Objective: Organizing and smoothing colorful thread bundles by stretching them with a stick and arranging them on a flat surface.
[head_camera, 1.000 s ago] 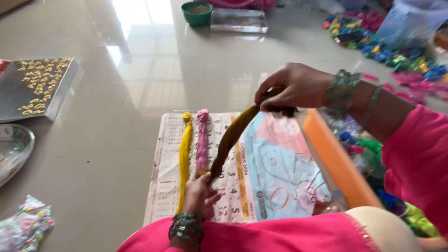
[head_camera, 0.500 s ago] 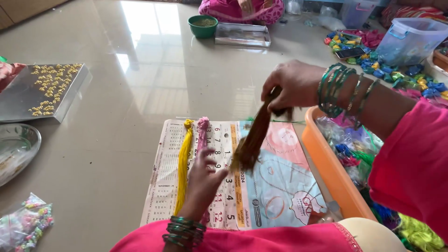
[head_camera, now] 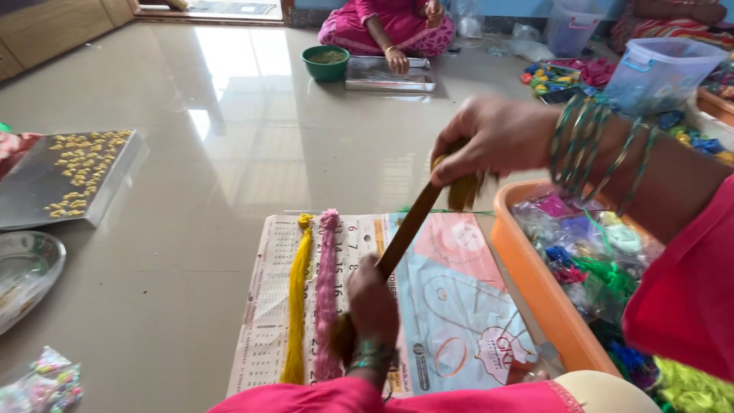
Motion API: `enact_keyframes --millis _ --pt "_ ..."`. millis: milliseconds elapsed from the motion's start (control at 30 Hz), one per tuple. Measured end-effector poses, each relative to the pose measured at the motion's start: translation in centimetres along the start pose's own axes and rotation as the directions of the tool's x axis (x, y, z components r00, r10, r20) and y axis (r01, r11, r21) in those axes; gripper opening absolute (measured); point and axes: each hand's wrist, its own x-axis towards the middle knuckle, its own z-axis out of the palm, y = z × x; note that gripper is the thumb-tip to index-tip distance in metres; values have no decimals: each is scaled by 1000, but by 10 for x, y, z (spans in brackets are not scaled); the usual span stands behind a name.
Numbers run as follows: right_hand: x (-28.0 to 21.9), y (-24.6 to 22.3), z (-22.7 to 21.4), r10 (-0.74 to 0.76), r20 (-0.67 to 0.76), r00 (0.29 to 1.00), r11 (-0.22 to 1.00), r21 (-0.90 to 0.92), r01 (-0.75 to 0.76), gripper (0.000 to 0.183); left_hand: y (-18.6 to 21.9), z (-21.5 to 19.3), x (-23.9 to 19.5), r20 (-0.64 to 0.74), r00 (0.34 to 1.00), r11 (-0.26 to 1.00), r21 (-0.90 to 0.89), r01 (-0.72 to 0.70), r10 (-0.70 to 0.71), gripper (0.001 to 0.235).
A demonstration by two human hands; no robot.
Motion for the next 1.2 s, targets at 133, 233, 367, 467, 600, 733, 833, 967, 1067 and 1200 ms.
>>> enact_keyframes --millis 133,233,367,467,600,733,833,967,1067,1200 --pt "-12 -6 -17 46 -103 994 999 -22 -49 27 -64 10 -58 210 869 884 246 397 -448 18" --pt "-13 -6 -14 45 -77 996 999 -12 -46 26 -80 16 -60 153 893 861 374 345 -424 61" --pt "-1 18 3 23 270 963 960 263 -96 27 23 -52 18 577 662 872 225 434 -478 139" --pt "-10 1 21 -146 323 935 989 67 131 36 85 -85 70 501 857 910 -401 103 123 123" --pt "-12 -6 24 -308 330 892 928 -100 358 44 110 -69 92 581 712 581 -758 297 394 60" --pt "-20 -5 6 -131 237 963 979 -123 163 33 93 -37 44 541 841 822 -473 316 -12 19" --pt "-31 -16 -7 -50 169 984 997 -55 60 29 32 5 -19 215 966 941 -273 201 -144 23" --pt "-31 -17 -8 -9 138 990 1000 -13 10 29 -26 18 -78 199 901 923 63 380 -385 24" --pt "-26 -18 5 -41 135 990 995 -84 52 26 -28 11 -87 258 840 834 433 342 -478 29" --pt "-13 -8 12 -77 147 986 978 -181 103 22 29 -36 -31 309 632 696 437 570 -711 123"
